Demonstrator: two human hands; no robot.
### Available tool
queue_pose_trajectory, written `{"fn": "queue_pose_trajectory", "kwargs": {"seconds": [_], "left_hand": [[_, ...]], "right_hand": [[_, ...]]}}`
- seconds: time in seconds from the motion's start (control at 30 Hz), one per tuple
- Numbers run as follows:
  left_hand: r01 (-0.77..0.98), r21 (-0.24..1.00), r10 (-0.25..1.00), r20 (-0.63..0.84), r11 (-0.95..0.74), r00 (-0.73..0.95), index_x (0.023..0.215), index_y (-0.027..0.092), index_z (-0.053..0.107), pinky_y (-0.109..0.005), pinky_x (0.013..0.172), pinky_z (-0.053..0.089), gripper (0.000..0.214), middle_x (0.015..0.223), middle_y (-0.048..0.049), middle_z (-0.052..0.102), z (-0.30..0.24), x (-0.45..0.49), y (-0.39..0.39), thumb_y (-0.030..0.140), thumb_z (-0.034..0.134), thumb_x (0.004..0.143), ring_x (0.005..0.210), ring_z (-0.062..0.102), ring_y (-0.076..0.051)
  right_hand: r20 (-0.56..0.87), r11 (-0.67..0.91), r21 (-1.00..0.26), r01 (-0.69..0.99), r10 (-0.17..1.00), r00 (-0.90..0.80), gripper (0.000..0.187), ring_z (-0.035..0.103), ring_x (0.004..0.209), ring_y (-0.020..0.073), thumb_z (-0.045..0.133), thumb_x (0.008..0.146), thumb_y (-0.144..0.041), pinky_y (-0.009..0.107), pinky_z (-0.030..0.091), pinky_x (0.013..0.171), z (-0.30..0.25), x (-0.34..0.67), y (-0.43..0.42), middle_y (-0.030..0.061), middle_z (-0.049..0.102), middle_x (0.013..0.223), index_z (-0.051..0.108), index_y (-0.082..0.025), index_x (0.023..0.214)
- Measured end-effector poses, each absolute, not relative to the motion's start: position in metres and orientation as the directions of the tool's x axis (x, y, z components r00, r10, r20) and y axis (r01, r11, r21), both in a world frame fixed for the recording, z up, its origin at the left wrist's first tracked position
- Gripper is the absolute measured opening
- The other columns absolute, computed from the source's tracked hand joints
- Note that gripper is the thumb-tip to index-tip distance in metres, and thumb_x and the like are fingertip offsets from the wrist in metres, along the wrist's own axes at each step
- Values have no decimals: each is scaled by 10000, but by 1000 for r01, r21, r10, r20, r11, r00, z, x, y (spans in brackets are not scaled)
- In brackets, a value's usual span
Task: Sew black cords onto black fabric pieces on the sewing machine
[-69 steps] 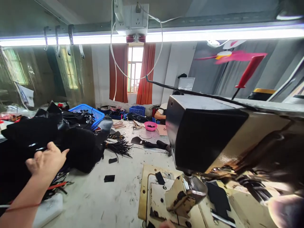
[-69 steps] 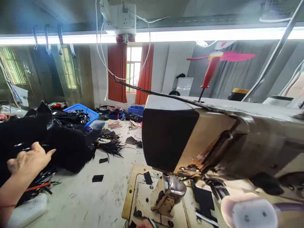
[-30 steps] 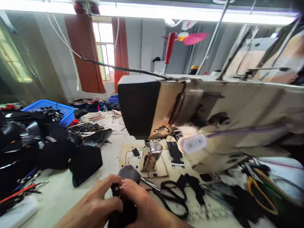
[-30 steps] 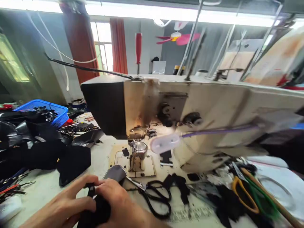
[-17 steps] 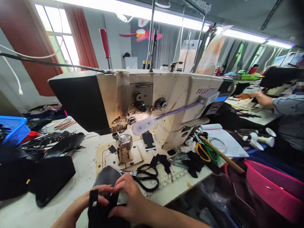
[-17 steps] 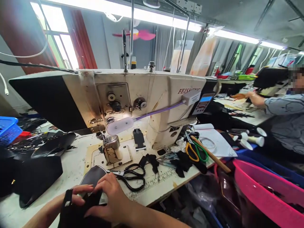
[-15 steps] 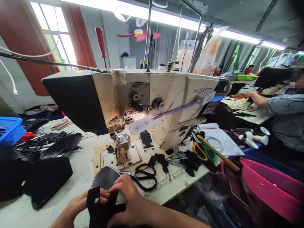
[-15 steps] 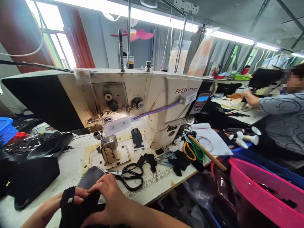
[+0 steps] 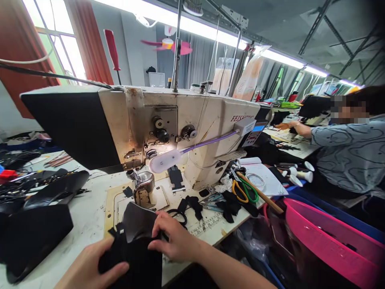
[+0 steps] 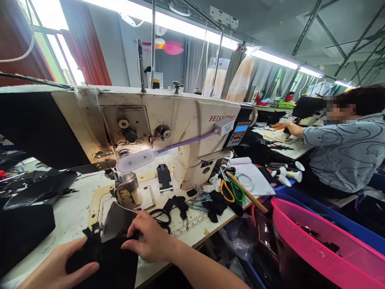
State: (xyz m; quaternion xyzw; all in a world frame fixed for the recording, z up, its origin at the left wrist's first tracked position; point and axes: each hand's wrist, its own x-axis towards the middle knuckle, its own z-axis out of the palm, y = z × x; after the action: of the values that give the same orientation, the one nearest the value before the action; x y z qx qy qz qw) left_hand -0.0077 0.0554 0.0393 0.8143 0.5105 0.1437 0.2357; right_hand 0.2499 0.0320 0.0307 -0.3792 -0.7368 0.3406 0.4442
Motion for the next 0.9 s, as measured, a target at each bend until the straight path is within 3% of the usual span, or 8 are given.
{"fn": "queue_pose_trajectory", "kwargs": {"seconds": [0.1,0.17,0.27,0.4,0.53,0.67,0.77,0.9], "left_hand": [[823,468,891,-146,-321,430,840,233,684,-279,711,519,202,830,-5,751,37,17,65,393,585,768,817,691,-240],[863,404,897,-185,-302,401,874,235,670,-295,754,510,188,879,-17,750,32,28,65,340,566,759,883,693,-252],[892,324,898,-200,-316,391,888,232,653,-332,809,509,204,938,-48,748,21,33,60,357,518,799,954,690,-268],[880,302,907,-94,-368,411,902,217,645,-374,836,527,288,1040,-103,734,-5,28,53,440,472,844,997,687,-299],[868,368,922,-61,-334,381,917,215,648,-400,857,532,379,1009,-112,740,-19,19,48,528,440,868,973,693,-319],[835,544,937,-240,-89,255,1182,161,600,-415,993,482,563,1295,-148,637,-2,4,39,568,528,799,1213,579,-336],[773,632,878,-340,-51,336,1217,169,585,-392,1021,459,598,1334,-113,611,18,2,31,415,669,678,1243,544,-325],[769,617,854,-300,-167,426,1059,196,634,-395,1005,436,441,1199,-74,669,29,18,27,211,659,618,1147,579,-300]], "right_hand": [[295,411,-760,504,909,-295,216,557,888,160,807,708,-224,282,479,849,20,260,31,4,556,844,602,-192,769],[245,331,-685,649,943,-223,125,578,894,151,756,774,-210,250,483,829,16,277,38,7,586,871,639,-195,814],[226,123,-608,785,974,23,179,568,1019,199,549,887,-76,348,446,932,11,320,56,91,592,1038,641,-149,1022],[118,-52,-521,852,984,132,129,615,897,209,661,777,-24,359,474,852,-1,369,77,97,627,952,674,-108,874],[80,-75,-476,877,989,128,58,624,819,154,675,828,-134,327,497,795,-9,378,81,10,656,833,641,-125,782],[105,-77,-457,886,985,140,71,646,799,167,630,818,-116,283,475,757,-11,374,74,41,698,838,674,-151,860],[135,-72,-422,904,981,141,149,662,803,203,591,813,-133,284,460,728,-13,375,72,54,715,841,680,-177,924],[184,-13,-344,939,980,81,132,668,887,242,548,841,-181,313,466,764,-17,374,72,75,717,957,676,-191,875]]}}
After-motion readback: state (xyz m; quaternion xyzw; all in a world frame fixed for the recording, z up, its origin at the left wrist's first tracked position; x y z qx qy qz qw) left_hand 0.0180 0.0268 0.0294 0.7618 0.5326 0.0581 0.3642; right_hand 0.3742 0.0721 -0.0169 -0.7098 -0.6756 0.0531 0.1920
